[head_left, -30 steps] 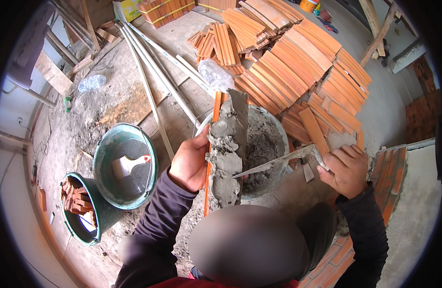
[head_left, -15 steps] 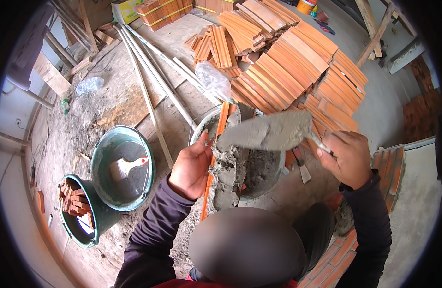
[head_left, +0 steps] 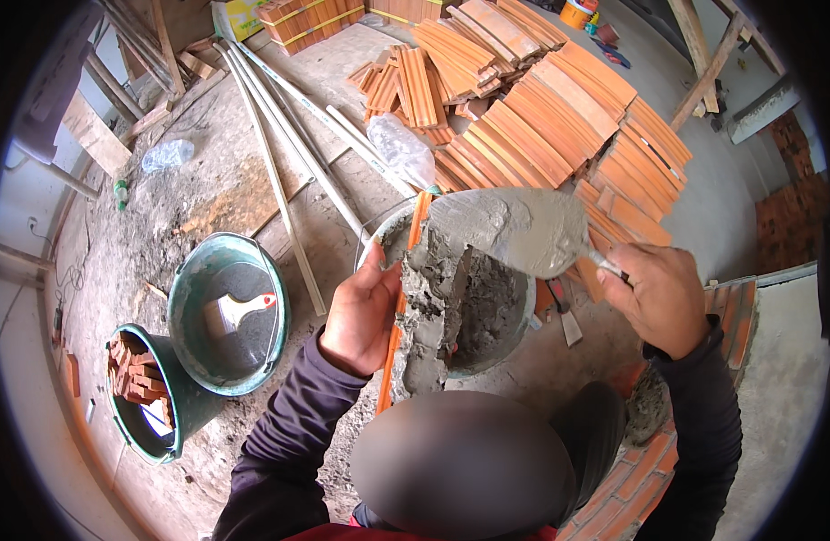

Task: The person applies mortar to the edge of a wall using a trowel, applies mortar to individual decorative tiles, and positions them against the wall, using a hammer to tap them into place.

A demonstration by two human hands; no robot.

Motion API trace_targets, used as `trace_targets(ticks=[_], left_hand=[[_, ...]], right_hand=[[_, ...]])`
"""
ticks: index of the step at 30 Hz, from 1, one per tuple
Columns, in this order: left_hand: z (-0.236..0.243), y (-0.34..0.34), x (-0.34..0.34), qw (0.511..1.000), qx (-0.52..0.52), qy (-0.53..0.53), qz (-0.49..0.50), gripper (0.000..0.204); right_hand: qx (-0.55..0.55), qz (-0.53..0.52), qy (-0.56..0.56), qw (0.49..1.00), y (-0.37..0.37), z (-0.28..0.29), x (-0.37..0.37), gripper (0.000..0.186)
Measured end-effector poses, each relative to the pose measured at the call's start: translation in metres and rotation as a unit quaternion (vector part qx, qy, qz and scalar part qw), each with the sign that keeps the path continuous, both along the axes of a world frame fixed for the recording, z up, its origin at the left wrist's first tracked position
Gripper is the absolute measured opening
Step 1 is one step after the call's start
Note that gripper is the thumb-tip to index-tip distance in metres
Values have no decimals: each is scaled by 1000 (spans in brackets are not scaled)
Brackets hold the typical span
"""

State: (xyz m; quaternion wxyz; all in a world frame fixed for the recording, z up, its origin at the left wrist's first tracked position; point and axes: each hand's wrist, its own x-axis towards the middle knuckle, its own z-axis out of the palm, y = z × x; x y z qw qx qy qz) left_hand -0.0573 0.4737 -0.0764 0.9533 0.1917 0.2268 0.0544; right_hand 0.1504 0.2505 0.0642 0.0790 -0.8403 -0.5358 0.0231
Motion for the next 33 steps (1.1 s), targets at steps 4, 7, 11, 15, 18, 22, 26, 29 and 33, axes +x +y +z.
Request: trace_targets(ticks=[4, 7, 11, 15, 18, 22, 26, 29, 33], left_hand=[[-8, 3, -2, 997, -35, -59, -21, 82], [1, 6, -6, 995, -84, -52, -25, 80], [-8, 11, -14, 973, -203, -97, -49, 82], [-5, 14, -18, 977, -186, -97, -48, 86], [-2, 13, -18, 980, -167, -97, -46, 91], [-2, 11, -18, 983, -136, -104, -68, 87], [-9, 10, -17, 981, -191, -8, 13, 81], [-22, 14, -23, 999, -17, -13, -47, 79], [-24, 22, -26, 991, 3, -51, -123, 75]], right_hand=[[-46, -40, 230, 971, -3, -8, -9, 21], [12, -29, 298, 954, -7, -36, -16, 22], [-5, -36, 279, 960, -16, -51, -16, 20], [11, -7, 263, 965, -41, -49, -1, 20], [36, -52, 284, 957, -50, -40, 4, 20], [-31, -109, 358, 927, -28, -4, 6, 22], [-89, -48, 385, 917, -17, 12, 26, 29], [-125, -93, 465, 871, -10, 13, 38, 33], [-203, -54, 477, 854, 0, 7, 51, 36]])
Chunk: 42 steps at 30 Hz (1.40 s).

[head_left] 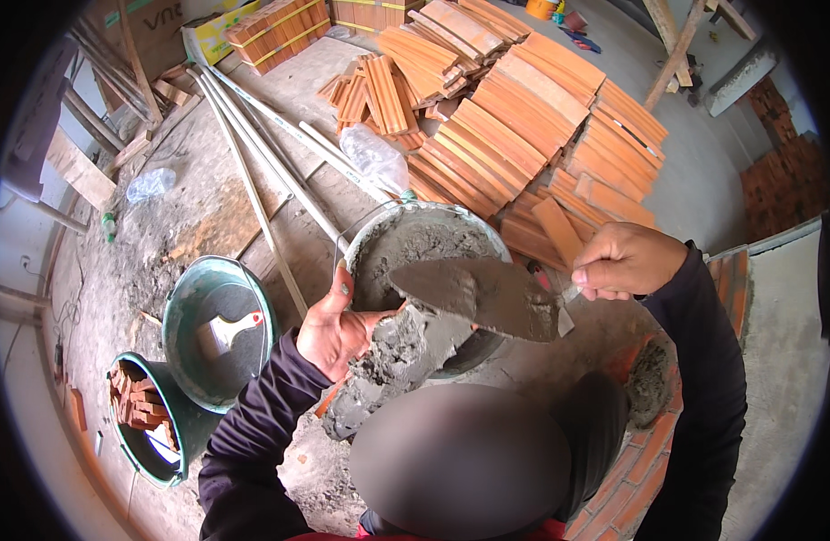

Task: The person applies mortar to the edge of a wall using a trowel, applies mortar to individual decorative tiles, and positions them against the wall, using a hammer to tap them into place.

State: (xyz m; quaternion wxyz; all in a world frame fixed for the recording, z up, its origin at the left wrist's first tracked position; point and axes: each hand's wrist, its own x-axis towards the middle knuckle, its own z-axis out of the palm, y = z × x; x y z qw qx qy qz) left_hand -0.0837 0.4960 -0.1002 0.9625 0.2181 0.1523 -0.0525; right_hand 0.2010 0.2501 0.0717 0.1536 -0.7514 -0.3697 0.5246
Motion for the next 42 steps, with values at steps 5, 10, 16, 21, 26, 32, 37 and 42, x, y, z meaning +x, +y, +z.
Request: trace_targets(ticks=[5, 10, 16, 21, 26, 32, 37, 42], left_hand=[[3, 8, -16, 996, 84, 0, 23, 73], [-3, 3, -22, 997, -74, 6, -30, 83], [-27, 28, -54, 995, -68, 76, 19, 92], [8, 28, -47, 995, -28, 14, 95, 110], [3, 42, -35, 929, 97, 68, 349, 68], [-6, 47, -4, 952, 84, -30, 292, 78], [13, 37, 43, 957, 127, -37, 256, 82], [24, 6, 117, 970, 53, -234, 37, 87]], right_hand=[[-39, 81, -15, 996, 16, -5, 0, 36], [-64, 70, -83, 992, -8, -10, 13, 35], [51, 56, -267, 961, -44, -30, 25, 26], [124, 109, -386, 907, -50, -37, -15, 18], [103, 52, -337, 934, -72, -36, -42, 22], [69, -179, -299, 935, -203, -21, -70, 32], [-130, -295, -443, 836, -322, 8, -141, 28], [-369, -327, -466, 735, -351, 8, -180, 16]])
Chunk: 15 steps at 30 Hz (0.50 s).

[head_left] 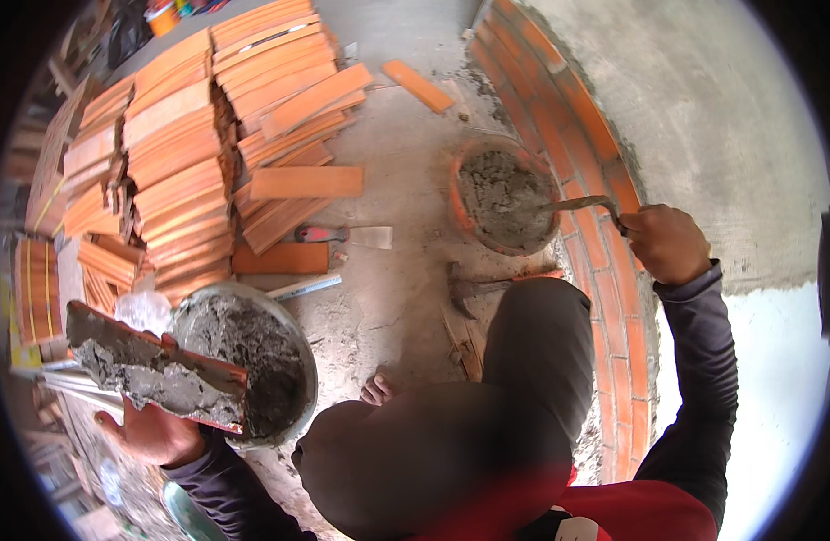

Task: The person applies mortar to the edge of a wall using a trowel, applies mortar to individual decorative tiles, and positions them against the wall, using a hammer to tap them into place.

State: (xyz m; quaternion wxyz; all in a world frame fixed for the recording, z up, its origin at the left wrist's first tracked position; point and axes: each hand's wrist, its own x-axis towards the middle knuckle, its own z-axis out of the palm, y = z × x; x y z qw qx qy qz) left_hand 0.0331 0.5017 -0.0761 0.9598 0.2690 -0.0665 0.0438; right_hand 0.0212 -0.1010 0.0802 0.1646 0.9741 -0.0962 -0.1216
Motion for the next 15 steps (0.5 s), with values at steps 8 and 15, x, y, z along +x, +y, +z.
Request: trace_targets(ticks=[8, 15], left_hand=[[37, -113, 92, 994, -34, 25, -97, 73], [64, -242, 129, 951, -94, 13, -294, 78]], right_hand=[[-59, 93, -20, 994, -16, -44, -17, 14], [-9, 81, 120, 989, -21, -127, -3, 18]])
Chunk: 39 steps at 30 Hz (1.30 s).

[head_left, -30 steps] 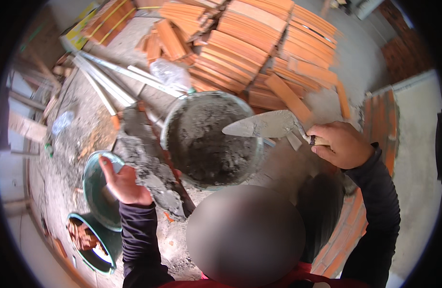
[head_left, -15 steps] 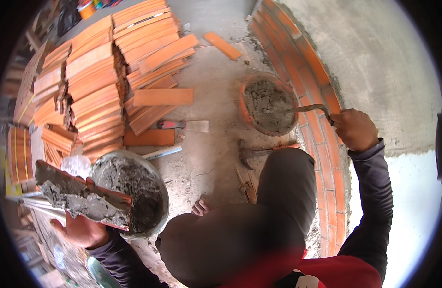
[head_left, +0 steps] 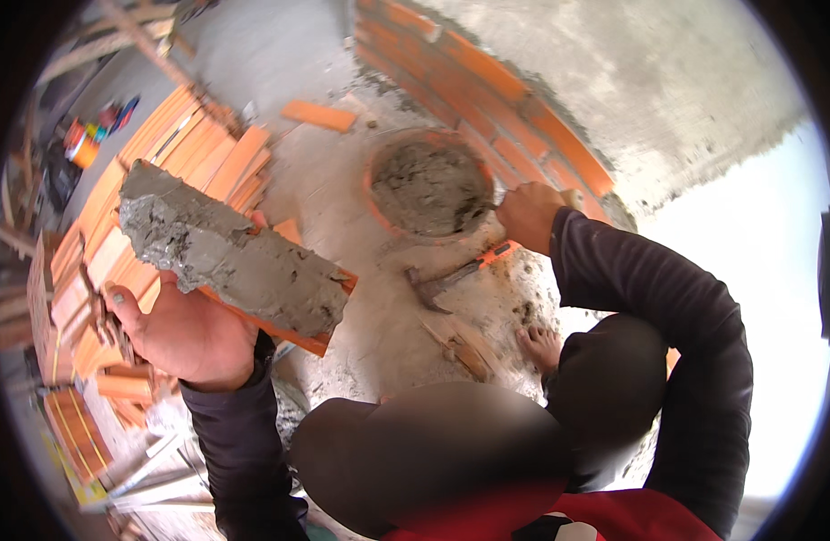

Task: The person applies mortar to the edge of a wall using a trowel, applies mortar to individual decorative tiles, and positions them against the wall, using a hammer to tap them into place.

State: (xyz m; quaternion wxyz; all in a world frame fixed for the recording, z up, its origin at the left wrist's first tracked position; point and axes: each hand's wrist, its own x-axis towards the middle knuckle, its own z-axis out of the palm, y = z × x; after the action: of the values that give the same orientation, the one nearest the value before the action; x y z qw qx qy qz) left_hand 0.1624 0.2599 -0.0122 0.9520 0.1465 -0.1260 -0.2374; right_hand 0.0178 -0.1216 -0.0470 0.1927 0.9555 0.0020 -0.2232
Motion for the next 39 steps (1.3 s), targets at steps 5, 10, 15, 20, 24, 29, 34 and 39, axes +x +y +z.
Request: trace_targets(ticks=[5, 10, 15, 20, 24, 29, 34, 39], left_hand=[[61, -87, -12, 988, 126, 78, 34, 83], [98, -171, -52, 984, 153, 89, -2, 80], [100, -233, -97, 975, 133, 83, -155, 80], [62, -302, -161, 950, 89, 91, -284, 83], [13, -346, -220, 947, 129, 124, -266, 84], [-63, -395, -280, 940, 184, 180, -225, 80], [-103, -424, -309, 933, 173, 192, -248, 80], [-118, -458, -332, 927, 195, 234, -218, 85]], right_hand=[[271, 151, -222, 924, 24, 32, -49, 18], [520, -121, 152, 832, -24, 45, -113, 21], [527, -314, 10, 789, -85, 12, -192, 20], [656, -425, -298, 548, -93, -52, -268, 15], [644, -467, -520, 312, -79, -97, -314, 25], [646, -416, -629, 118, -83, -92, -354, 50], [606, -389, -683, 120, -98, -76, -364, 52], [572, -357, -687, 270, -100, -73, -377, 68]])
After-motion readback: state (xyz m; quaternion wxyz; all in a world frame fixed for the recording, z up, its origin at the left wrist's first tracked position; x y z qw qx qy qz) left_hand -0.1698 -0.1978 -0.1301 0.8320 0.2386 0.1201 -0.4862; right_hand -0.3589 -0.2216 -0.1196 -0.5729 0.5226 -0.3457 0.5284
